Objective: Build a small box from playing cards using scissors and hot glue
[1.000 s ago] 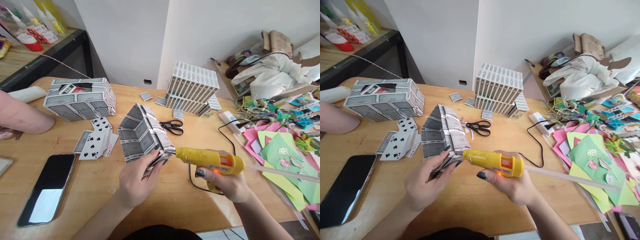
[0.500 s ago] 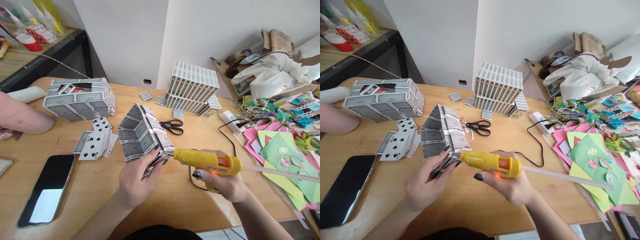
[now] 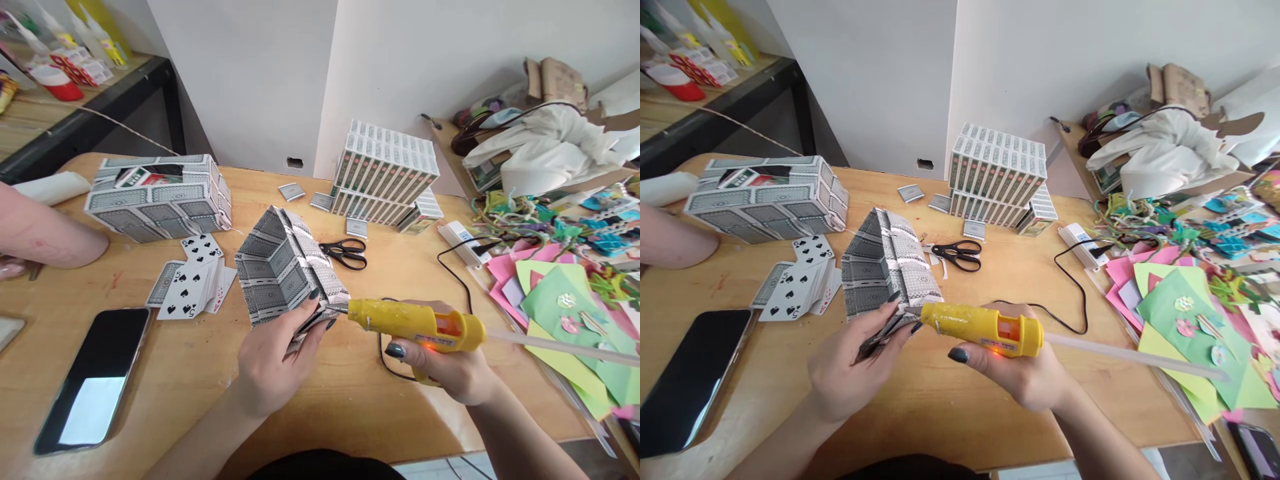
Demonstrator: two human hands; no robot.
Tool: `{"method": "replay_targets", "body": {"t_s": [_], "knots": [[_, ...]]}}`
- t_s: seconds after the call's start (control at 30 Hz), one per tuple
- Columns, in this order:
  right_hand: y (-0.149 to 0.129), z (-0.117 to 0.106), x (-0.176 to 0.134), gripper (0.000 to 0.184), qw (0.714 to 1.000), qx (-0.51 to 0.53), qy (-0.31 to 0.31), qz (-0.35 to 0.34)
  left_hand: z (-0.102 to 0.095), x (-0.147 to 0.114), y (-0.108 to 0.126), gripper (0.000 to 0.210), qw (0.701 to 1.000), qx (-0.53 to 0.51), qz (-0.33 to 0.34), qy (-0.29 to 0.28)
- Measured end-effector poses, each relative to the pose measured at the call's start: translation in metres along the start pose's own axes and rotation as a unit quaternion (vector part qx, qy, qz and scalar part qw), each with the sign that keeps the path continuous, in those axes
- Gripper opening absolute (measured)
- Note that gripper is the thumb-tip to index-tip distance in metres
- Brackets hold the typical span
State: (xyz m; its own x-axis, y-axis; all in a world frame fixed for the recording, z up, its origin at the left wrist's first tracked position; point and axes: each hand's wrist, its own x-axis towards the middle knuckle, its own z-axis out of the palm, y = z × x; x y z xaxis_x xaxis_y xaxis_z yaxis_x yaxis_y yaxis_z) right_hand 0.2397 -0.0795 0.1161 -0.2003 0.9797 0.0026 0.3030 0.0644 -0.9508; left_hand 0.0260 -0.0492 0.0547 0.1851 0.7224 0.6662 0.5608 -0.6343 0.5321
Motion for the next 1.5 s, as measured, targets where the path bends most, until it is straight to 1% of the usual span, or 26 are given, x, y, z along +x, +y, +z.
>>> {"method": "replay_targets", "body": {"t_s": [0.3,0.53,0.6,0.7,0.8,0.87,0.9,0.93,1.0,1.1,1.17,1.23,1.3,1.37,1.5], "knots": [[-0.002,-0.001,-0.002,0.025,1.0,0.008,0.006,0.03,0.0,0.002,0.001,0.025,1.0,0.006,0.006,-0.001],[-0.002,-0.003,-0.005,0.028,0.999,-0.013,-0.004,0.039,0.001,0.001,0.0,0.03,1.0,-0.002,0.01,-0.002],[-0.005,-0.004,-0.006,0.028,0.998,-0.05,-0.008,0.04,0.002,0.001,0.0,0.031,1.0,-0.002,0.012,-0.005],[-0.013,-0.003,-0.01,0.03,0.99,-0.14,-0.008,0.03,0.005,0.0,0.0,0.031,1.0,0.002,0.01,-0.004],[-0.021,-0.001,-0.015,0.032,0.972,-0.233,0.011,-0.002,0.007,-0.002,0.0,0.033,1.0,0.001,0.012,-0.002],[-0.023,-0.001,-0.018,0.031,0.961,-0.274,0.028,-0.022,0.007,-0.003,-0.001,0.036,1.0,0.003,0.015,0.0],[-0.023,-0.003,-0.019,0.03,0.958,-0.284,0.036,-0.021,0.007,-0.003,-0.001,0.036,1.0,0.006,0.015,0.002],[-0.022,-0.005,-0.02,0.029,0.958,-0.283,0.047,-0.016,0.007,-0.003,-0.001,0.037,1.0,0.009,0.015,0.003],[-0.017,-0.01,-0.022,0.026,0.965,-0.247,0.083,0.005,0.007,-0.003,-0.003,0.035,1.0,0.013,0.02,0.003],[-0.005,-0.016,-0.025,0.019,0.978,-0.135,0.151,0.055,0.007,-0.001,-0.006,0.032,0.999,0.012,0.042,-0.011],[0.004,-0.017,-0.027,0.018,0.973,-0.07,0.196,0.102,0.008,0.001,-0.008,0.03,0.997,0.009,0.07,-0.033],[0.013,-0.015,-0.03,0.022,0.963,-0.037,0.226,0.142,0.008,0.001,-0.01,0.029,0.993,0.006,0.1,-0.067],[0.021,-0.014,-0.031,0.025,0.958,-0.029,0.233,0.165,0.008,0.001,-0.013,0.027,0.987,0.005,0.12,-0.105],[0.027,-0.013,-0.031,0.027,0.958,-0.026,0.228,0.172,0.009,0.0,-0.016,0.025,0.982,0.005,0.129,-0.135],[0.03,-0.013,-0.021,0.028,0.967,-0.012,0.201,0.157,0.01,-0.004,-0.023,0.025,0.973,0.007,0.156,-0.172]]}}
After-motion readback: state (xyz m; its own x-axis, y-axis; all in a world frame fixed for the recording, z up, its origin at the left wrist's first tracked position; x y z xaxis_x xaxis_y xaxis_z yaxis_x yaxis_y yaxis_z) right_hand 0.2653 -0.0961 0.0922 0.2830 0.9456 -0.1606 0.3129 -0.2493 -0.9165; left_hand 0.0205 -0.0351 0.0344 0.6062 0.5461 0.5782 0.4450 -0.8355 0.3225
